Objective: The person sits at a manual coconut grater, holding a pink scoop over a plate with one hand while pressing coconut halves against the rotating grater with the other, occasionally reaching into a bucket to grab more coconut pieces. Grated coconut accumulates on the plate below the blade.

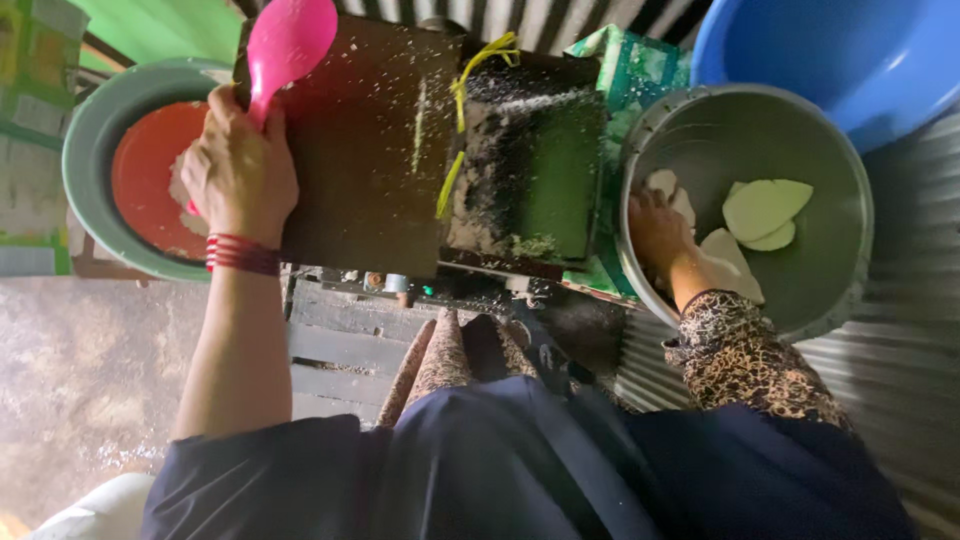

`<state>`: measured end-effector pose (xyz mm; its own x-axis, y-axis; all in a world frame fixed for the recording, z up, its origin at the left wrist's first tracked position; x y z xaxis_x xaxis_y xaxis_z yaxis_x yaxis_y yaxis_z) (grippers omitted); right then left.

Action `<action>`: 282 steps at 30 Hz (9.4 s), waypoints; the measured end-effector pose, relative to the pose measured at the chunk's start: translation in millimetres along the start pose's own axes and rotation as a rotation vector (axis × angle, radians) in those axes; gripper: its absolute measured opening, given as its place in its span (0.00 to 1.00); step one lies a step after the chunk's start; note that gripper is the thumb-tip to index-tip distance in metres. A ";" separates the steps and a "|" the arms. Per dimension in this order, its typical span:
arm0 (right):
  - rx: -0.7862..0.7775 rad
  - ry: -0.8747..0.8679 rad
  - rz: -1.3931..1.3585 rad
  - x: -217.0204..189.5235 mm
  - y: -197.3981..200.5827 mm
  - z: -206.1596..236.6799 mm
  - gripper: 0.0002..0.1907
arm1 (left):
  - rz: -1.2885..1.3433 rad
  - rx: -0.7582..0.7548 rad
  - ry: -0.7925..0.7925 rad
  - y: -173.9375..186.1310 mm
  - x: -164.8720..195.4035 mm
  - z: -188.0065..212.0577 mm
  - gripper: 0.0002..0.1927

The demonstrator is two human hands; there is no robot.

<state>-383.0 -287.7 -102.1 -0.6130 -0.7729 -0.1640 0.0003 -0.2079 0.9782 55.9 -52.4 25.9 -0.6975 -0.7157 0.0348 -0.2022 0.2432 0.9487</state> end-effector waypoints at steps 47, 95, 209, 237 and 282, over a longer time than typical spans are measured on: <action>-0.002 0.278 -0.171 -166.6 48.2 -98.2 0.10 | -0.012 0.026 0.009 2.1 7.1 1.8 0.25; -0.081 0.282 -0.241 -176.2 12.3 -85.7 0.16 | 0.007 0.042 0.000 6.6 9.1 3.3 0.25; -0.049 0.548 -0.368 -176.4 40.7 -81.8 0.15 | 0.010 0.016 0.035 -7.5 2.1 -1.0 0.23; -0.021 0.321 -0.363 -167.7 12.0 -108.9 0.07 | -0.010 0.027 0.007 -4.2 5.6 -1.2 0.25; 0.258 -0.378 -0.659 85.4 55.1 4.1 0.24 | -0.047 0.013 0.023 -10.3 -6.7 -2.1 0.24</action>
<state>-438.6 -362.7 -61.7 -0.6495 -0.2739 -0.7093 -0.6097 -0.3697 0.7011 64.1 -51.5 16.6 -0.6710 -0.7415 -0.0020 -0.2432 0.2176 0.9453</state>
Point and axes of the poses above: each hand's wrist, its own z-axis away from the middle knuckle, its own y-axis out of the back of the hand, x = y × z, the point moved 8 cm from there along -z, towards the middle knuckle, and after that the axes turned 15 degrees about -z, right-handed, at the moved point
